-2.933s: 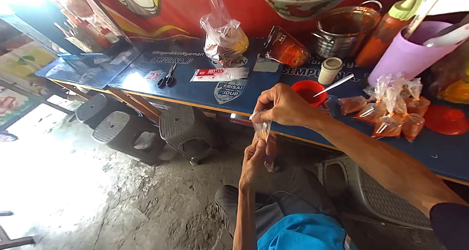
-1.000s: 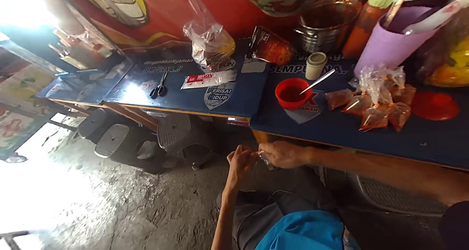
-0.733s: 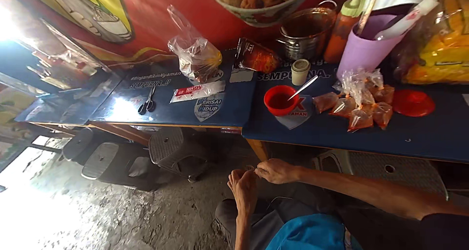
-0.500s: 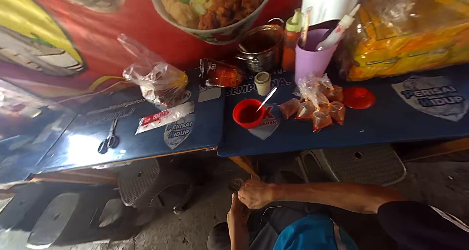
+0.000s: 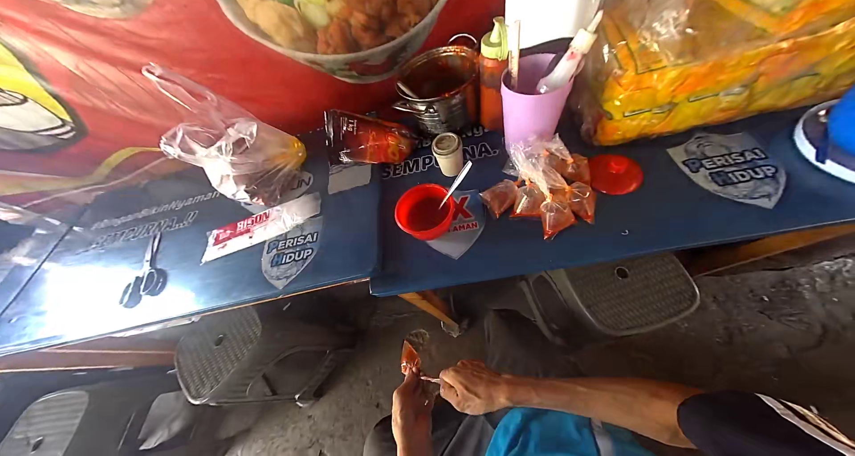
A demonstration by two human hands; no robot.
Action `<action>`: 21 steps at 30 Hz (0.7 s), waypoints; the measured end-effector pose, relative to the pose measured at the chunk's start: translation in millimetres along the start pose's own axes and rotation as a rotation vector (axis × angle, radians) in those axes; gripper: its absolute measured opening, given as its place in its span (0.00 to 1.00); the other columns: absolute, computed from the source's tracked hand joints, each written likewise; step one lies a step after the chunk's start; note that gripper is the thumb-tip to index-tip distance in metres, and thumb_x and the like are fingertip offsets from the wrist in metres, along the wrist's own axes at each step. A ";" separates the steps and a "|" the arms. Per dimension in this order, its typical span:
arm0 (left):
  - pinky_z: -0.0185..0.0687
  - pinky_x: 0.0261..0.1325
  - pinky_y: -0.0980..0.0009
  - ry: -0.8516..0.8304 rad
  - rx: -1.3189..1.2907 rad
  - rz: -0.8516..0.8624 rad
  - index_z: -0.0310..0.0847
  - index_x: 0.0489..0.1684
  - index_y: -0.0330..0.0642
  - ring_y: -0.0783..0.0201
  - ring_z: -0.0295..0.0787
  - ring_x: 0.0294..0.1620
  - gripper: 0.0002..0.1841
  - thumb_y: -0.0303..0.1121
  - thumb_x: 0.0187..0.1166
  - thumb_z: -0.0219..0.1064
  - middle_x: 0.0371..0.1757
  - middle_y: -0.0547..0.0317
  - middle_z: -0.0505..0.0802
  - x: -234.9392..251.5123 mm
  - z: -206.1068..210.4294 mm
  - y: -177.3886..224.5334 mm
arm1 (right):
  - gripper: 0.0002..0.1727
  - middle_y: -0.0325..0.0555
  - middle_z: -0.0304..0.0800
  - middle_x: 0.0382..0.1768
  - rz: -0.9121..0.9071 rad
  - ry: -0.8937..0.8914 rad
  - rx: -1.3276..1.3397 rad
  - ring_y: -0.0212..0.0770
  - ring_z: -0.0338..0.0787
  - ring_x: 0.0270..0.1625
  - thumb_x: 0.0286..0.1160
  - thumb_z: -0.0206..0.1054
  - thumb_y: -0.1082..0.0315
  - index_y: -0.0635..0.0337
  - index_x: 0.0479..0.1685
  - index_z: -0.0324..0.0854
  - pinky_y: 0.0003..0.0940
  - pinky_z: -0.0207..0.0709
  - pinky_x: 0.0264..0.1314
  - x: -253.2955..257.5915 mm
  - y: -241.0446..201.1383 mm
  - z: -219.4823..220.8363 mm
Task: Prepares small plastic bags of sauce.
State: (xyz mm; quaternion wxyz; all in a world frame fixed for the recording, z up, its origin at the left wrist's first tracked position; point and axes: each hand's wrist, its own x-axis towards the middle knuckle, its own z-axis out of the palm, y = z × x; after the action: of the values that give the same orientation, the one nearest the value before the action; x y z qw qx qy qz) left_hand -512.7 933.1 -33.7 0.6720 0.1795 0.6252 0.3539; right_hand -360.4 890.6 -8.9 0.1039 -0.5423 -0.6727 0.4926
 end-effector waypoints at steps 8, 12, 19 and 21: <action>0.64 0.15 0.82 0.142 0.015 0.149 0.74 0.27 0.41 0.76 0.67 0.12 0.15 0.32 0.90 0.55 0.17 0.66 0.76 15.7 3.9 -11.7 | 0.19 0.63 0.90 0.52 0.013 0.162 0.228 0.59 0.90 0.57 0.82 0.62 0.63 0.66 0.63 0.84 0.61 0.78 0.62 10.3 28.0 0.7; 0.69 0.21 0.80 0.175 -0.005 0.217 0.78 0.28 0.38 0.75 0.71 0.16 0.13 0.31 0.88 0.58 0.19 0.65 0.80 11.1 13.2 -8.6 | 0.19 0.60 0.89 0.51 -0.171 0.312 0.567 0.44 0.88 0.52 0.67 0.73 0.75 0.73 0.57 0.83 0.40 0.81 0.60 30.2 36.2 10.2; 0.62 0.15 0.82 0.252 -0.043 0.226 0.77 0.22 0.39 0.77 0.68 0.12 0.17 0.30 0.88 0.59 0.15 0.65 0.78 14.6 5.1 -1.0 | 0.17 0.55 0.88 0.50 -0.078 0.384 0.490 0.40 0.88 0.50 0.68 0.64 0.74 0.71 0.55 0.81 0.36 0.82 0.55 3.0 34.4 0.3; 0.61 0.15 0.82 0.268 -0.051 0.239 0.78 0.22 0.37 0.77 0.68 0.12 0.17 0.30 0.89 0.59 0.16 0.65 0.79 11.6 7.5 -0.4 | 0.17 0.52 0.88 0.52 -0.051 0.417 0.555 0.36 0.89 0.49 0.74 0.62 0.71 0.69 0.59 0.80 0.33 0.82 0.53 5.0 27.9 -5.2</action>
State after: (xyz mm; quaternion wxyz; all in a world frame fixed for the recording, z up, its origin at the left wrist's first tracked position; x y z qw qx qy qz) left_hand -505.7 942.4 -41.1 0.5403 0.1864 0.6741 0.4678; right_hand -341.2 895.6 -29.9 0.3947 -0.5653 -0.4907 0.5327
